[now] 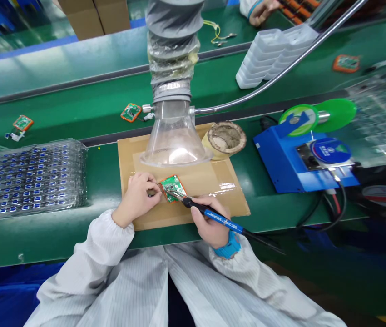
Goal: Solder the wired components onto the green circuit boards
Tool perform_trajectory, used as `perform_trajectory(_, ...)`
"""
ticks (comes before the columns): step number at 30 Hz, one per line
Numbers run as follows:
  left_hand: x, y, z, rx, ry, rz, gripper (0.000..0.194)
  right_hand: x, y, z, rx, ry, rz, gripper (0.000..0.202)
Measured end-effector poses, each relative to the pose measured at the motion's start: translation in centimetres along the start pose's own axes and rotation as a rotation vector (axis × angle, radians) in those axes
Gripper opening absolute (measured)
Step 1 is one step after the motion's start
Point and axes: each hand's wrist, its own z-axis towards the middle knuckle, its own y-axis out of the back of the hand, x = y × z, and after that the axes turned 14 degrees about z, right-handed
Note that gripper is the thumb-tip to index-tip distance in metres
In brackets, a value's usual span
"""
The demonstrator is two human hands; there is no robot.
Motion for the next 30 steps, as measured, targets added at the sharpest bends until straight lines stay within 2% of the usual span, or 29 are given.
perform_trajectory(18,0.0,0.3,0.2,0.032,0.010,-0.001,0.015,0.4,-0.1,0.1,0.021,0.053,0.022,0.010)
perform_trajectory(27,-0.4,0.5,0.1,0.067,0.032,0.026,0.015,-0.3,0.3,-0.5,-0.039,0.055,0.052,0.009)
perform_trajectory(30,-0.3,0.6,0.1,0.075,0.039,0.034,0.014,-0.6,1.2,-0.2,-0.143,0.044,0.040,0.009)
